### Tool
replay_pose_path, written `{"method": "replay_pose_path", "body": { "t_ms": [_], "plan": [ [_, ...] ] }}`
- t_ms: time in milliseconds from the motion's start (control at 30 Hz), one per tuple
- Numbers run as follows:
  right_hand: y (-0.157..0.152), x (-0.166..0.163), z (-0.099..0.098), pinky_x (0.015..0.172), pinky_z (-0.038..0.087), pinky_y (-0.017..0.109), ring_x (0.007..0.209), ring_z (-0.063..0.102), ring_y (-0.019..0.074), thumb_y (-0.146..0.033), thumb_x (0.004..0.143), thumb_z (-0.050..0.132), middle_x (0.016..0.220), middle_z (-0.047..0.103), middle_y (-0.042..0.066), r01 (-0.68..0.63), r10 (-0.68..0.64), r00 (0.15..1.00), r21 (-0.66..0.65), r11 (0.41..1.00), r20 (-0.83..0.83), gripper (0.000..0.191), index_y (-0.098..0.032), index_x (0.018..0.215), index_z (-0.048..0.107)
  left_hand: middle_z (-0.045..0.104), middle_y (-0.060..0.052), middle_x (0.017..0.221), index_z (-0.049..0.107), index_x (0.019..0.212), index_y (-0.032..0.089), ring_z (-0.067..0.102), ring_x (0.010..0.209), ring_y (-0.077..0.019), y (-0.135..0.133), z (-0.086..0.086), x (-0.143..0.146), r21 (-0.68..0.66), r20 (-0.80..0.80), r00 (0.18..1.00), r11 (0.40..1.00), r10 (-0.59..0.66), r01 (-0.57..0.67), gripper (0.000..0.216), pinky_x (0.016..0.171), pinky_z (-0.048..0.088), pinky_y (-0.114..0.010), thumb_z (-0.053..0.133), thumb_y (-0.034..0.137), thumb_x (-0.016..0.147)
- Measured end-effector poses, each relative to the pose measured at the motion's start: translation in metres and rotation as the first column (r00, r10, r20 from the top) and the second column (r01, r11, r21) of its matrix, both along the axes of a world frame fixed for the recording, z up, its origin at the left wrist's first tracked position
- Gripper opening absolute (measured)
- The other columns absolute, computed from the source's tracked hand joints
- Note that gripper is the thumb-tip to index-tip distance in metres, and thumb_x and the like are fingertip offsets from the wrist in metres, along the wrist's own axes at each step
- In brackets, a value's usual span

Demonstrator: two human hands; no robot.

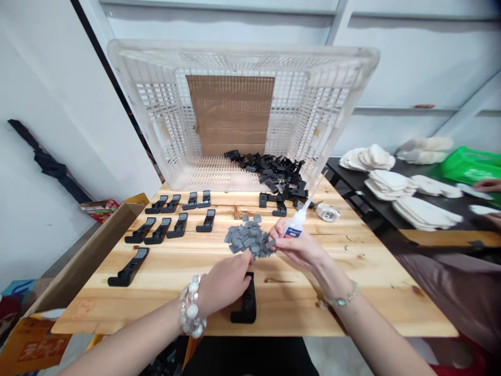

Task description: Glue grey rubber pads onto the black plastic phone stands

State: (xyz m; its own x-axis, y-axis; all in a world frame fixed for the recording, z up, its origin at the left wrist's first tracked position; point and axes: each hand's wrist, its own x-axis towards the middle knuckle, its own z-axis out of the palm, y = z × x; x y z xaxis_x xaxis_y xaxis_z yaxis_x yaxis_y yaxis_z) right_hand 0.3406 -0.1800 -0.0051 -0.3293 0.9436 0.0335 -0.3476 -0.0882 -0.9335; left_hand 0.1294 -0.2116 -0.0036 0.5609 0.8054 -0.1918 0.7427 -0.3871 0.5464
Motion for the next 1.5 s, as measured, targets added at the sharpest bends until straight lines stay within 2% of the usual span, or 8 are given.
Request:
{"method": "replay_pose_path", "body": {
  "t_ms": [333, 500, 633, 800, 1100, 1267, 1400, 1500],
  "plan": [
    [-0.002, -0.001, -0.001, 0.064, 0.042, 0.028, 0.071, 0.055, 0.0144, -0.016, 0.061, 0.084, 0.066, 0.056, -0.003, -0.003, -0.007, 0.984, -0.056, 0.998, -0.175, 0.030, -0.021, 0.070, 0.056, 0.055, 0.000, 0.082, 0.051, 0.092, 0.021, 0.053, 0.076, -0.0158, 0.036, 0.009, -0.004, -0.085, 0.399, 0.916, 0.996, 0.041, -0.008, 0.006, 0.069, 0.040, -0.028, 0.047, 0.023, 0.087],
    [-0.001, -0.002, 0.000, 0.061, 0.042, 0.025, 0.068, 0.055, 0.0118, -0.015, 0.060, 0.082, 0.077, 0.063, -0.001, 0.050, -0.079, 0.980, -0.157, 0.986, -0.185, 0.030, -0.021, 0.072, 0.055, 0.052, 0.003, 0.077, 0.056, 0.099, 0.018, 0.049, 0.063, -0.0108, 0.054, -0.006, 0.004, -0.434, 0.642, 0.664, 0.896, 0.383, -0.097, 0.024, 0.063, 0.043, -0.025, 0.060, 0.024, 0.077],
    [0.000, -0.007, -0.004, 0.063, 0.043, 0.025, 0.066, 0.054, 0.0105, -0.014, 0.056, 0.081, 0.076, 0.063, -0.002, 0.112, -0.145, 0.978, -0.209, 0.972, -0.149, 0.032, -0.021, 0.072, 0.054, 0.061, 0.000, 0.082, 0.059, 0.100, 0.016, 0.056, 0.067, -0.0126, 0.052, -0.013, 0.008, -0.589, 0.660, 0.530, 0.805, 0.532, -0.075, 0.032, 0.067, 0.047, -0.028, 0.070, 0.024, 0.070],
    [0.000, -0.013, -0.014, 0.063, 0.042, 0.025, 0.065, 0.054, 0.0103, -0.013, 0.058, 0.079, 0.075, 0.062, -0.003, 0.088, -0.117, 0.984, -0.202, 0.975, -0.137, 0.029, -0.021, 0.072, 0.054, 0.070, -0.010, 0.098, 0.068, 0.093, 0.011, 0.064, 0.094, -0.0208, 0.042, -0.009, 0.012, -0.675, 0.714, 0.431, 0.707, 0.552, 0.212, 0.033, 0.093, 0.045, -0.036, 0.076, 0.035, 0.073],
    [-0.006, -0.018, -0.014, 0.071, 0.047, 0.035, 0.076, 0.061, 0.0179, -0.015, 0.061, 0.080, 0.080, 0.066, 0.000, 0.034, -0.046, 0.995, -0.137, 0.990, -0.087, 0.029, -0.021, 0.075, 0.055, 0.069, -0.005, 0.075, 0.060, 0.090, 0.019, 0.066, 0.065, -0.0199, 0.035, -0.008, 0.013, -0.775, 0.609, 0.399, 0.621, 0.685, 0.117, 0.027, 0.068, 0.053, -0.036, 0.058, 0.046, 0.085],
    [-0.002, -0.020, -0.016, 0.066, 0.046, 0.033, 0.064, 0.062, 0.0150, -0.019, 0.061, 0.083, 0.080, 0.065, -0.002, 0.037, -0.039, 0.999, -0.053, 0.998, -0.036, 0.034, -0.021, 0.077, 0.054, 0.069, -0.004, 0.082, 0.053, 0.101, 0.020, 0.066, 0.057, -0.0195, 0.034, -0.013, 0.014, -0.721, 0.660, 0.432, 0.680, 0.615, 0.134, 0.032, 0.062, 0.054, -0.036, 0.055, 0.049, 0.088],
    [0.001, -0.020, -0.014, 0.067, 0.046, 0.031, 0.064, 0.062, 0.0145, -0.020, 0.056, 0.085, 0.076, 0.062, -0.004, 0.095, -0.094, 0.995, -0.045, 0.994, 0.025, 0.039, -0.021, 0.078, 0.053, 0.062, -0.001, 0.082, 0.055, 0.091, 0.017, 0.061, 0.050, -0.0127, 0.036, -0.017, 0.015, -0.584, 0.750, 0.455, 0.804, 0.481, 0.113, 0.031, 0.054, 0.048, -0.029, 0.060, 0.047, 0.085],
    [0.001, -0.019, -0.014, 0.066, 0.044, 0.028, 0.064, 0.060, 0.0127, -0.020, 0.057, 0.085, 0.071, 0.060, -0.004, 0.098, -0.096, 0.994, -0.053, 0.994, 0.045, 0.037, -0.020, 0.077, 0.054, 0.059, 0.000, 0.077, 0.055, 0.080, 0.015, 0.058, 0.049, -0.0110, 0.039, -0.018, 0.017, -0.539, 0.774, 0.461, 0.833, 0.434, 0.121, 0.033, 0.051, 0.045, -0.027, 0.071, 0.044, 0.077]
  ]
}}
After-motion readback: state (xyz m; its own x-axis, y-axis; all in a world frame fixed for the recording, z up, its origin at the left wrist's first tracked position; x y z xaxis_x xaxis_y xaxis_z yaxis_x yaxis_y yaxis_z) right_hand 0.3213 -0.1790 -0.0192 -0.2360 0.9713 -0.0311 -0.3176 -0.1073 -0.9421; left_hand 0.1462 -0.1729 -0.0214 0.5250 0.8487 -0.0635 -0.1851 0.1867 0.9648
